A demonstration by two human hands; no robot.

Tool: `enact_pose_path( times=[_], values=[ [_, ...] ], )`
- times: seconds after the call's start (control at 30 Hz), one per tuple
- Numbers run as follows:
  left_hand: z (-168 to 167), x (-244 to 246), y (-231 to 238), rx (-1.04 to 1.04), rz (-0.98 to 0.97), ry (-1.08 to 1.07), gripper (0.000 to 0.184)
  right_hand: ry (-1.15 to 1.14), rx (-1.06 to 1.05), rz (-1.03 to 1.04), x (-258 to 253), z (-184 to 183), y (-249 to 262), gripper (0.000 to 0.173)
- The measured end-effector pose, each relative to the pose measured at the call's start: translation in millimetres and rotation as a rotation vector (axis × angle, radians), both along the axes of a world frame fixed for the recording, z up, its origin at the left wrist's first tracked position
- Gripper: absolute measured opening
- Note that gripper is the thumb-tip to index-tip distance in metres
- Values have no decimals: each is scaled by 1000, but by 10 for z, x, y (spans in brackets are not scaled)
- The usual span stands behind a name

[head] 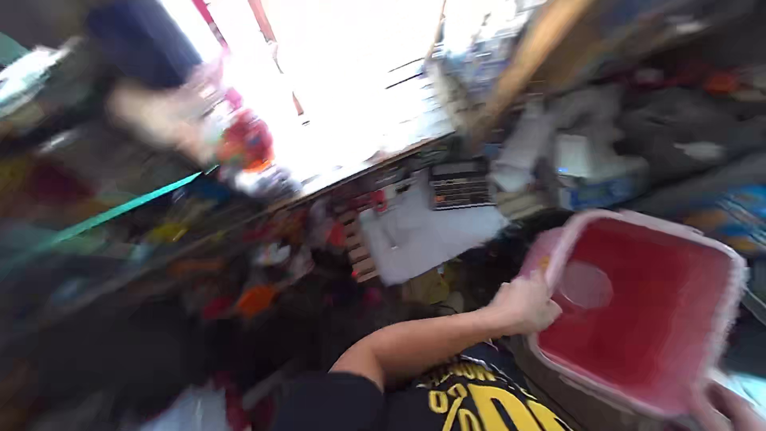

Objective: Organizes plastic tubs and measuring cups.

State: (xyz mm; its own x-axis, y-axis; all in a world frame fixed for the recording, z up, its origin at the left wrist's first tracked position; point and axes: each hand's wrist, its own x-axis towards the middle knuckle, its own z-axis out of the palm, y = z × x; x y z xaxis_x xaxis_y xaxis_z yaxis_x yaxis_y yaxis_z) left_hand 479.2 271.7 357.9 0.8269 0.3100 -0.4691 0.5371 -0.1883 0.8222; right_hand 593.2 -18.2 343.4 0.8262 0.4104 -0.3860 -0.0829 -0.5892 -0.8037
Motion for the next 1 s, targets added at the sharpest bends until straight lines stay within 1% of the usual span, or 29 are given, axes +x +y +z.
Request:
enact_pose_path(
  times=[0.03,0.07,0.13,0.2,0.27,0.33,0.4,0.47,0.53,0.6,0.63,0.77,0.83,0.9,1.0],
  values=[
    [74,76,-16,14,-44,-4,60,50,52,-80,-199,-24,-20,66],
    [103,168,-46,27,-93,-3,61,45,104,-186,-340,-67,-21,65],
    [54,380,-157,50,-185,-4,58,3,151,-404,-505,-21,-3,59],
    [-50,590,-317,90,-292,-21,57,94,239,-549,-569,79,-73,56],
    [-161,797,-499,92,-403,-75,57,184,361,-691,-598,84,-255,55],
    [-250,976,-682,17,-519,-149,63,218,446,-860,-606,12,-465,48],
    [-305,1106,-819,-80,-610,-172,67,249,510,-1024,-574,-93,-672,45],
    [-364,1202,-879,-118,-646,-179,66,264,541,-1179,-453,-183,-881,48],
    [-513,1264,-846,-111,-665,-181,61,232,549,-1340,-262,-299,-1113,56],
    [-773,1297,-751,-109,-673,-165,55,132,557,-1485,-29,-483,-1396,60],
    [-937,1310,-702,-116,-664,-151,52,68,557,-1545,100,-580,-1551,60],
    [-1710,1329,-595,-170,-567,-130,46,-215,556,-1722,651,-948,-2197,61],
    [-2101,1296,-595,-208,-515,-105,43,-341,588,-1748,889,-1173,-2598,63],
    [-2478,1299,-638,-247,-483,-96,40,-436,649,-1753,1134,-1317,-3035,62],
    [-2958,1356,-794,-277,-455,-107,39,-464,709,-1756,1521,-1320,-3646,56]
  ],
)
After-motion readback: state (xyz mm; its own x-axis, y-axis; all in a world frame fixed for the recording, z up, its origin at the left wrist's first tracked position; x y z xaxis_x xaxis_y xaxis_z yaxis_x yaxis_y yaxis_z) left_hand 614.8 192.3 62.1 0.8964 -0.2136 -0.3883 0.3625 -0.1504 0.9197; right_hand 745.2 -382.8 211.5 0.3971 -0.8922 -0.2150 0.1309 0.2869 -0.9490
